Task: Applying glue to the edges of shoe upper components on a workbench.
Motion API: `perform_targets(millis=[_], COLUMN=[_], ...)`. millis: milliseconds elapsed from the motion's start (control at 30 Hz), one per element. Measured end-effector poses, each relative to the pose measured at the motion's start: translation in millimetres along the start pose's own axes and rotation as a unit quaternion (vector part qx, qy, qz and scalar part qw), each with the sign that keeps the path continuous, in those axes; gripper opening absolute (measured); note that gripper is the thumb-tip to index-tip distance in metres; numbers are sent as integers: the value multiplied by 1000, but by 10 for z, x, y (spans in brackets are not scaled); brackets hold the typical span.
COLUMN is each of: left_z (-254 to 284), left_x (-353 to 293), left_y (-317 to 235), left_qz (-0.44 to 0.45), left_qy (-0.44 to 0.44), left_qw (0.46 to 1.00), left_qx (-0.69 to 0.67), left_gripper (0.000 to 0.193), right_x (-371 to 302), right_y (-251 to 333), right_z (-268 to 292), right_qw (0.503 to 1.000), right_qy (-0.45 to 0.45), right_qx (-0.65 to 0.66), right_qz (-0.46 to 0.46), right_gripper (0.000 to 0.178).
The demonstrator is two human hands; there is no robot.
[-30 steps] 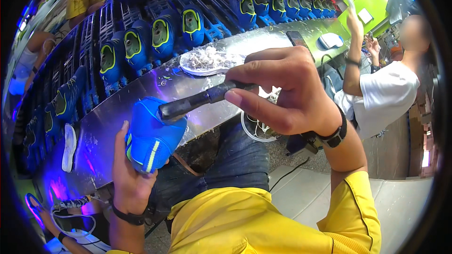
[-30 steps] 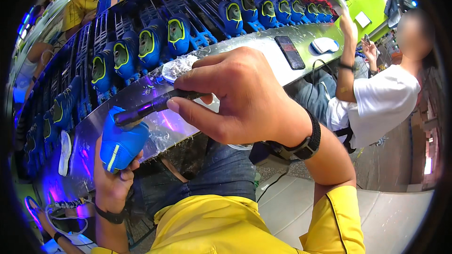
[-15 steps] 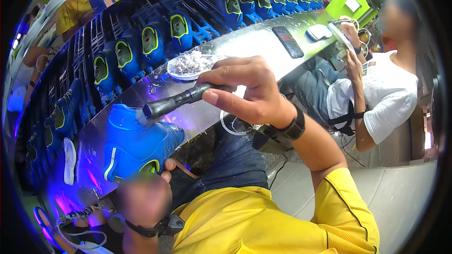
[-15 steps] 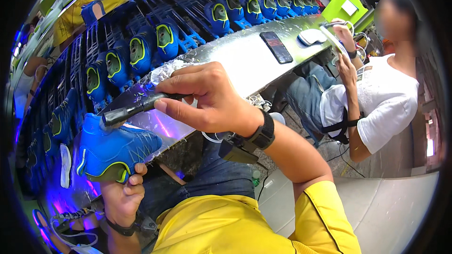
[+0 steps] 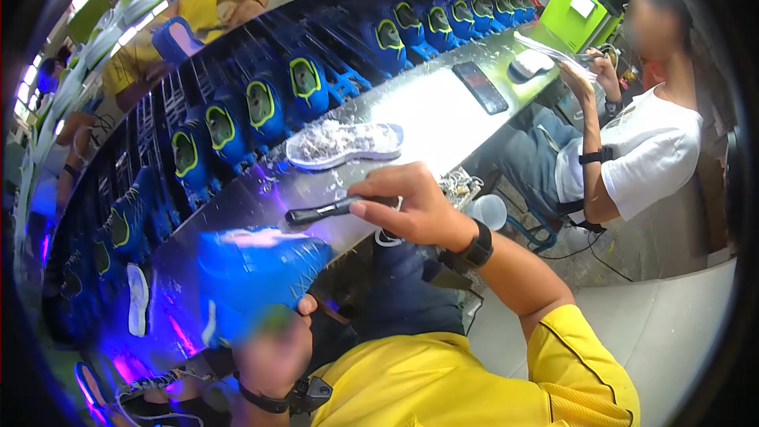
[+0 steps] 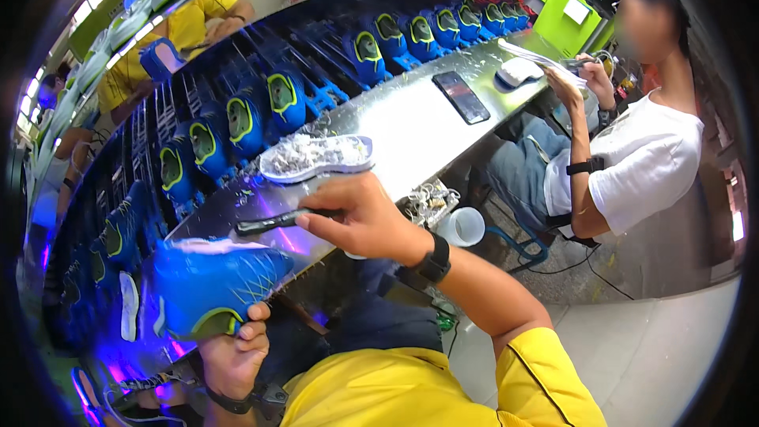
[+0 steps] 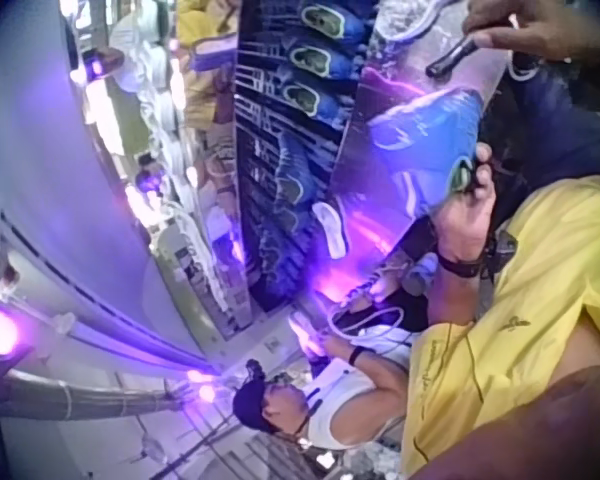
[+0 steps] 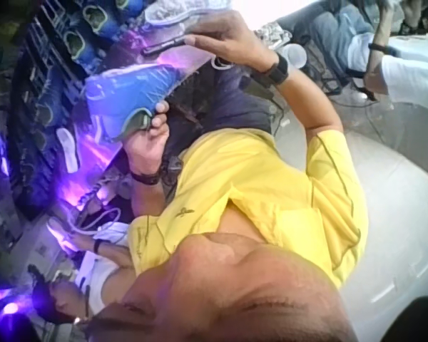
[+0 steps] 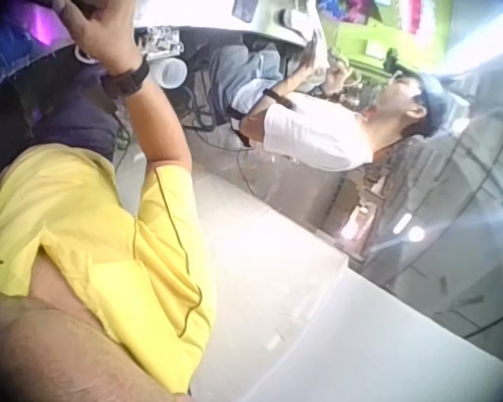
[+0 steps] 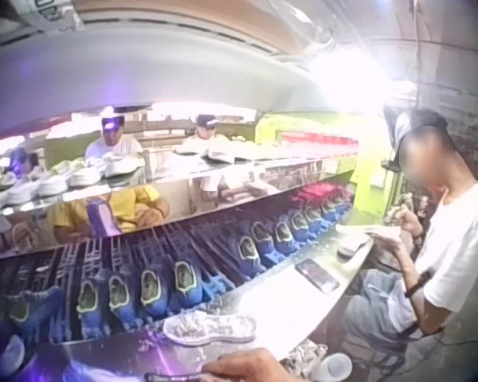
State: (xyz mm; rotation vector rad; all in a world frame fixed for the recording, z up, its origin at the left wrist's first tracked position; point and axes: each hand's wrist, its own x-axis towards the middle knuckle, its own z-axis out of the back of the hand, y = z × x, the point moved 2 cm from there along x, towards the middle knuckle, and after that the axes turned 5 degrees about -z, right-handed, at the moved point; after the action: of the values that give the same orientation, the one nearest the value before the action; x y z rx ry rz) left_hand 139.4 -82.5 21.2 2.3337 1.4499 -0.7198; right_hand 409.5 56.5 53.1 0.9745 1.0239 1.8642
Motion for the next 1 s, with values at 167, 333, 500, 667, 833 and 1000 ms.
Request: perform_targets(millis=[167,333,500,667,833,1000], left_z=[522,311,-630,-1875,-2783,-2701], left_x=[376,820,1110,2118,3767,4999], left_y=[-259,-413,-402,-564,-665,-681], left_qz=[11,-42,-69,-167,-332,-272], left_qy=[22,128,134,128,-26,-50], left_qw=[994,977,951,807,347,228], left_qx=[102,165,268,551,877,933], left_gripper=[73,63,66,71,80,82], right_x=[-31,-112,-348,-593,-863,-986], right_y=[53,-24,132,-33,-111,-12], right_z=[-57,4,389,765,874,815], right_qw=[980,981,993,941,909,896], right_qy=[32,-57,-75,-240,-257,-249], right_qx=[50,-107,-53,114,175,175], right_qz=[-188,-153,-75,-212,-276,-324], right_gripper=[25,25,20,21,24,22])
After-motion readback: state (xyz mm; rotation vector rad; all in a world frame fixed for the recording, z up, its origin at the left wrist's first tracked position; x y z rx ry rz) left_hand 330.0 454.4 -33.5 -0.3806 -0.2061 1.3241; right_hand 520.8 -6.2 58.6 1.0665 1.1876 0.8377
